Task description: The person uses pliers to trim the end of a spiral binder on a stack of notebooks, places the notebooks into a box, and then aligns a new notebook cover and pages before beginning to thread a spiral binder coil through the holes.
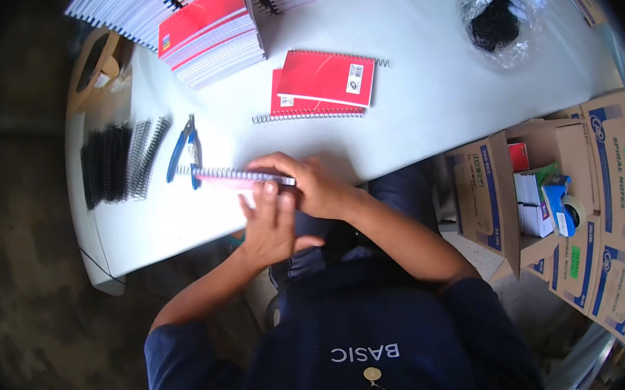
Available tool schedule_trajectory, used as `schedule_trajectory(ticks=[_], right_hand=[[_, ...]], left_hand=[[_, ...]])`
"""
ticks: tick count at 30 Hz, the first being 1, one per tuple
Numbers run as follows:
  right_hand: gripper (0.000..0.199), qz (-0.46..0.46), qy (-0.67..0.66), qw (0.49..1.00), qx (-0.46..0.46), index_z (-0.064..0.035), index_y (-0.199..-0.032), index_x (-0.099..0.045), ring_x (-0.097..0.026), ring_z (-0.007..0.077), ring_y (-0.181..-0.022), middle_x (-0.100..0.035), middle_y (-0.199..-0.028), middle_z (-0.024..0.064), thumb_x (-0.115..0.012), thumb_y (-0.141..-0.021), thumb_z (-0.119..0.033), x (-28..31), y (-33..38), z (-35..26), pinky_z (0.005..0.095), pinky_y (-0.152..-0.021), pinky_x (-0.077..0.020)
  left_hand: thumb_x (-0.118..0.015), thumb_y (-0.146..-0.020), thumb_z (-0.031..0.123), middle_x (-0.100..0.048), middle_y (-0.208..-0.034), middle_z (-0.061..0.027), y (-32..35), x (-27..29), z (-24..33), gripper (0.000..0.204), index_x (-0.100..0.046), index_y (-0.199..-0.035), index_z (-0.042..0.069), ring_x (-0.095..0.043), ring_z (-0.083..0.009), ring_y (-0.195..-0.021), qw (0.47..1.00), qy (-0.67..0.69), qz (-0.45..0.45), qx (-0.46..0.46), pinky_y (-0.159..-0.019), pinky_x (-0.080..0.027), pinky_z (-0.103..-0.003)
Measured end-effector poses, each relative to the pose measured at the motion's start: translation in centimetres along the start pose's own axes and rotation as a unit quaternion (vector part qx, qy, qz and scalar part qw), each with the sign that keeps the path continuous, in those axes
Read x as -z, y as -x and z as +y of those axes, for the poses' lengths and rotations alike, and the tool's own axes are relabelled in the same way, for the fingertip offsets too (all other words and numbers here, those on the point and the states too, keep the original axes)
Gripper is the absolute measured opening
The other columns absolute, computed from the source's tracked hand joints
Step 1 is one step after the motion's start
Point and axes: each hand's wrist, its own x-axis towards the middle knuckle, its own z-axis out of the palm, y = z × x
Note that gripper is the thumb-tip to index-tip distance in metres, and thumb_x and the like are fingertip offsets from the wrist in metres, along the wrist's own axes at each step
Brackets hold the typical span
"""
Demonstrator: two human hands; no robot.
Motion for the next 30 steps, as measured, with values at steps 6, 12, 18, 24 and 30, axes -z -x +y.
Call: schedule_trajectory(ticks=[6,12,18,24,30], right_hand=[[0.025,0.035,0.016,0.996,-0.084,0.0033,-0.106,-0.047,-0.063,0.0347,-0.088,-0.063,-0.094,0.0199,-0.055,-0.083,-0.002,0.6,-0.1,0.8,0.0399,-0.072,-0.0499],[0.017,0.032,-0.032,0.995,-0.091,0.0044,-0.095,-0.053,-0.061,0.0351,-0.08,-0.061,-0.087,0.0203,-0.059,-0.083,-0.006,0.2,-0.4,1.0,0.0382,-0.07,-0.0478],[0.019,0.044,0.019,0.995,-0.083,0.0032,-0.093,-0.052,-0.061,0.034,-0.077,-0.061,-0.081,0.0192,-0.062,-0.083,-0.01,0.5,-0.2,0.5,0.0372,-0.067,-0.0467],[0.018,0.019,0.039,0.992,-0.119,0.0026,-0.093,-0.051,-0.061,0.0352,-0.077,-0.061,-0.081,0.0193,-0.061,-0.084,-0.009,0.8,-0.3,-0.6,0.0377,-0.067,-0.0465],[0.019,0.118,-0.005,0.993,-0.03,0.001,-0.101,-0.055,-0.062,0.0277,-0.088,-0.062,-0.092,0.0158,-0.06,-0.084,-0.006,1.7,0.9,-0.4,0.0346,-0.075,-0.0475]], left_hand=[[-0.073,-0.069,0.013,-0.061,-0.101,0.0011,-11.6,6.5,-2.3,0.036,-0.063,-0.104,0.015,-0.057,-0.0154,-0.094,0.991,0.059,-0.112,0.036,-0.088,-0.032,-0.038],[-0.073,-0.071,0.014,-0.059,-0.084,-0.0005,-13.5,8.2,-3.3,0.021,-0.062,-0.09,0.013,-0.057,-0.0178,-0.081,0.973,0.119,-0.176,0.095,-0.078,-0.034,-0.035],[-0.072,-0.072,0.017,-0.059,-0.078,-0.001,-13.9,8.4,-3.1,0.019,-0.064,-0.089,0.011,-0.058,-0.0207,-0.082,0.95,0.149,-0.235,0.144,-0.08,-0.035,-0.038],[-0.079,-0.064,0.023,-0.064,-0.086,-0.0023,-14.0,8.8,-3.5,0.03,-0.066,-0.088,0.009,-0.058,-0.0201,-0.084,0.969,0.095,-0.224,0.047,-0.08,-0.036,-0.034],[-0.08,-0.061,0.026,-0.065,-0.085,-0.0043,-16.8,9.2,-2.6,0.037,-0.066,-0.091,0.01,-0.06,-0.0223,-0.088,0.992,0.049,-0.091,0.068,-0.087,-0.036,-0.036]])
